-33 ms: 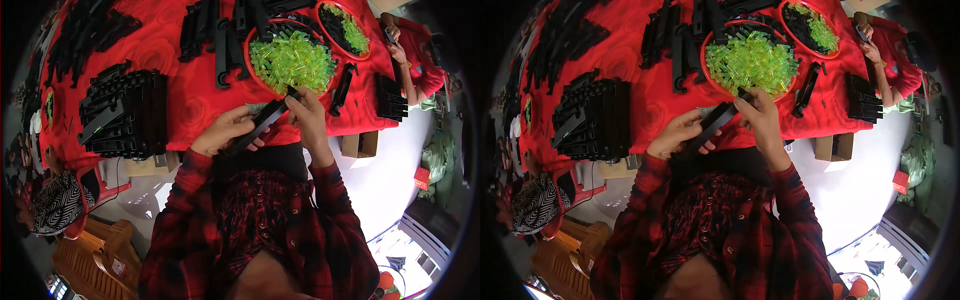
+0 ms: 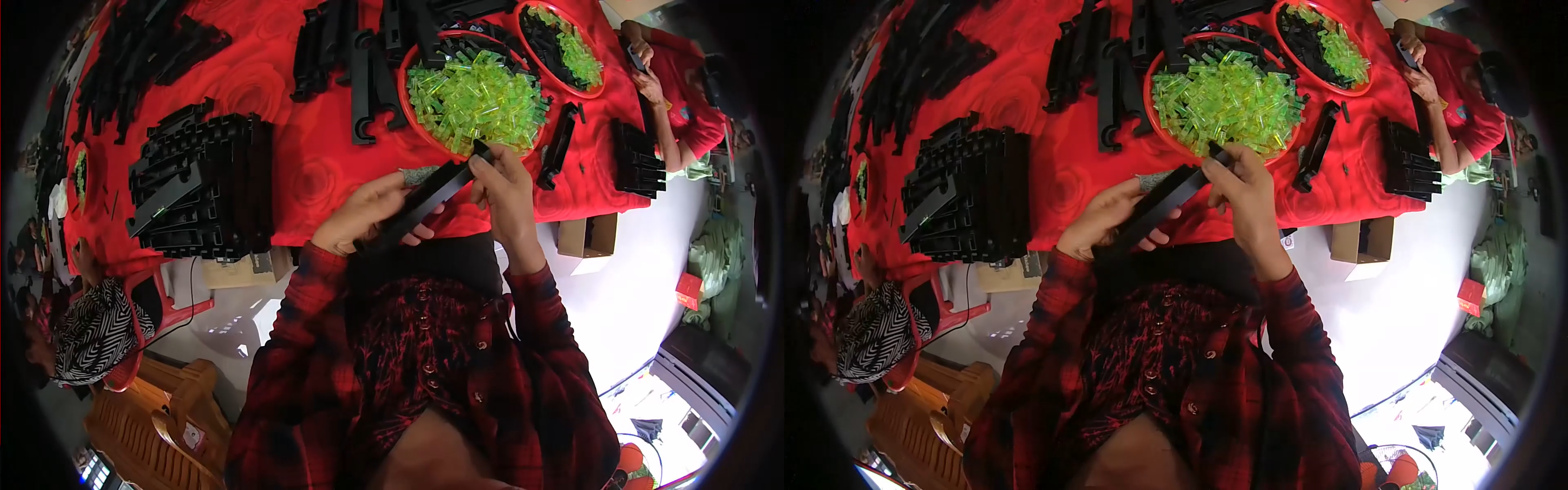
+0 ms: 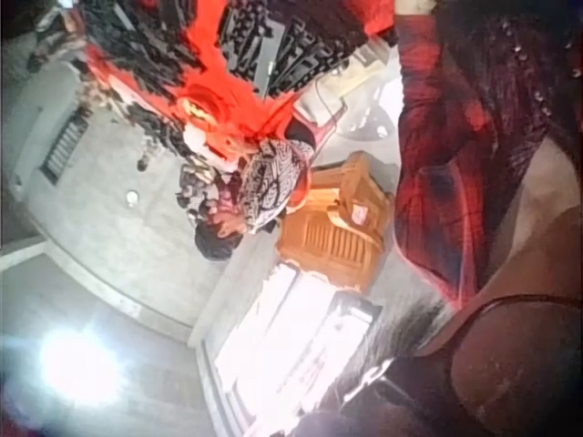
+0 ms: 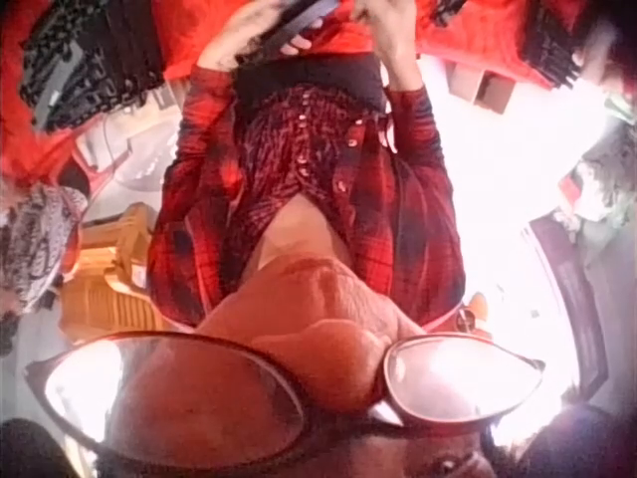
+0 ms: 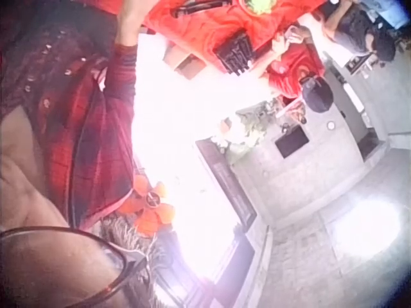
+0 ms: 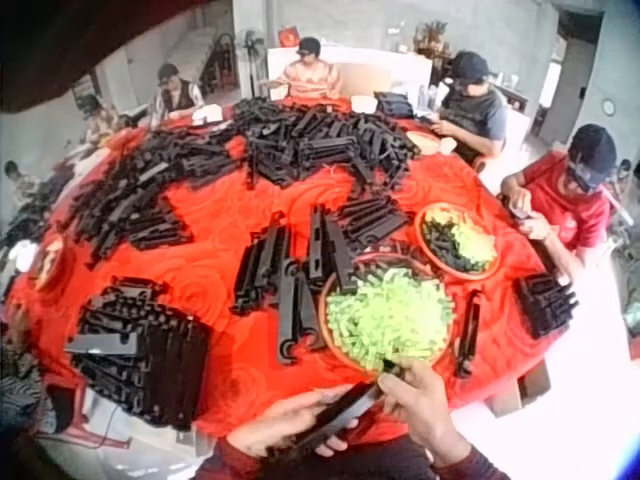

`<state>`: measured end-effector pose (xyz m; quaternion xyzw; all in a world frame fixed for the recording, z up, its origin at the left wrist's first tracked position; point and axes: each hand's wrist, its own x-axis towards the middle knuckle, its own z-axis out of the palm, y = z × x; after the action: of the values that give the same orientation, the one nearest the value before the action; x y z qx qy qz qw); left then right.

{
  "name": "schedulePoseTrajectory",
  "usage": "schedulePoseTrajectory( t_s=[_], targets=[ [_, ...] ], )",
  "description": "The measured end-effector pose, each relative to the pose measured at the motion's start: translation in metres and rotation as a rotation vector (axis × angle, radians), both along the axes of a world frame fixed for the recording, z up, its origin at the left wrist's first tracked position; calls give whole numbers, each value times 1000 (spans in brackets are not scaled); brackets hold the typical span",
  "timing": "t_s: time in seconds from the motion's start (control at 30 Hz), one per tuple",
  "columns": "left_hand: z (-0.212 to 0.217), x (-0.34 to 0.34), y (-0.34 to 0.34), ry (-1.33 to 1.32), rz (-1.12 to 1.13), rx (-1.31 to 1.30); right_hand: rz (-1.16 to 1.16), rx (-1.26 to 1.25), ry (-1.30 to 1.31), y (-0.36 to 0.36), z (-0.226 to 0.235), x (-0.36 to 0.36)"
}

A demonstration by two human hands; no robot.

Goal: The person assembles a toy firearm by hand, joining plastic components, springs, and internal parts.

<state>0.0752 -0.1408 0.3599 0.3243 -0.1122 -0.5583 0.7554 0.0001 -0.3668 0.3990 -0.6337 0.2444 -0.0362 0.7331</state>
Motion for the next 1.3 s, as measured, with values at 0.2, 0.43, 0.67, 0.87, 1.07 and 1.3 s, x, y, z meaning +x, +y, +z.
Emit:
schedulePoseTrajectory(
  t_s=[0.2,0.43,0.67,0.87,1.07,1.3],
  targets=[
    [-46,2,-2,488,163,-535,-177,222,-147,6,-5,-7],
    [-37,-11,-31,312,471,-385,-107,197,-100,32,-23,-22],
    [-53,-11,-32,276,545,-278,188,-130,-81,33,-27,-27],
    [-63,-4,-25,386,562,-312,355,-471,-20,21,-8,-15],
    [-63,-2,-22,434,627,-219,326,-685,-142,11,-11,7],
    [-70,-4,-9,250,488,-158,79,-998,-212,13,-34,26]
  ],
)
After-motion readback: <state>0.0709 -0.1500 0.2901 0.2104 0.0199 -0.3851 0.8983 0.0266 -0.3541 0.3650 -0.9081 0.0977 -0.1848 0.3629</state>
